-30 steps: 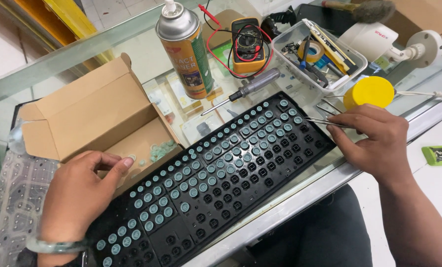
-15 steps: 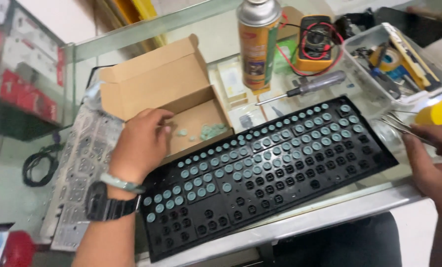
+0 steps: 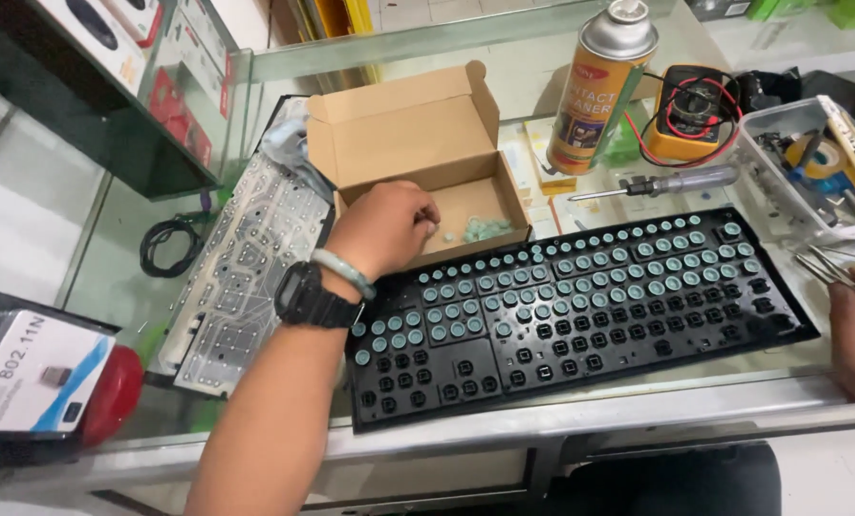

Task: The person uses tweezers to pick up small, light-blue circular components from a cardboard box and places them into the corresponding slots on a black keyboard base. The person systematically fills the key positions on the keyboard chassis with these components.

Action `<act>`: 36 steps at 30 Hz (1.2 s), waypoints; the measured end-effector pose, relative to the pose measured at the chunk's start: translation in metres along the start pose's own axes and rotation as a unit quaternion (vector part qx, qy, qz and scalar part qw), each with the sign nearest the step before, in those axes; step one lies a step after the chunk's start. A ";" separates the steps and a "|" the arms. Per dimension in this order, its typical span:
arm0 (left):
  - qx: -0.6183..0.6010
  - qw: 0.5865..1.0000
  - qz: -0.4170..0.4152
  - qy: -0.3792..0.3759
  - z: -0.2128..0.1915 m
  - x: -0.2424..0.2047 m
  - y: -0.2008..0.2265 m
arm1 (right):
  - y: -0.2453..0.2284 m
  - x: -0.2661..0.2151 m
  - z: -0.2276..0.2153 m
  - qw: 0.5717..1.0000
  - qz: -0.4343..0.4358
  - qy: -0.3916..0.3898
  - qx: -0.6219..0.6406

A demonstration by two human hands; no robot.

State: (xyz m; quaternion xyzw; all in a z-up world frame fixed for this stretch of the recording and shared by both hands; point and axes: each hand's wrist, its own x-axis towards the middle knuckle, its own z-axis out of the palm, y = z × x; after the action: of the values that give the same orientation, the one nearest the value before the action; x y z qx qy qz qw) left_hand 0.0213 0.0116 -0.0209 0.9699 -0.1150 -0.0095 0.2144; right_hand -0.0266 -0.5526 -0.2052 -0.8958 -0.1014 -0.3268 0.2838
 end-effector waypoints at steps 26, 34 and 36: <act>-0.286 0.936 0.097 0.184 -0.014 -0.039 0.044 | -0.300 0.139 0.039 0.883 -0.444 0.052 0.142; -0.340 0.933 0.057 0.106 -0.012 -0.044 0.055 | -0.296 0.138 0.039 0.872 -0.463 0.023 0.160; -0.344 0.930 0.066 0.115 -0.008 -0.042 0.054 | -0.295 0.139 0.039 0.873 -0.458 0.027 0.163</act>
State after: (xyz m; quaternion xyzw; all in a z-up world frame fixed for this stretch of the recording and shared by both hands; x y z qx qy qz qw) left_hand -0.0311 -0.0231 0.0080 0.8212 -0.1434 0.0774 0.5468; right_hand -0.0074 -0.2898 -0.0096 -0.6806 -0.5448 -0.4229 0.2472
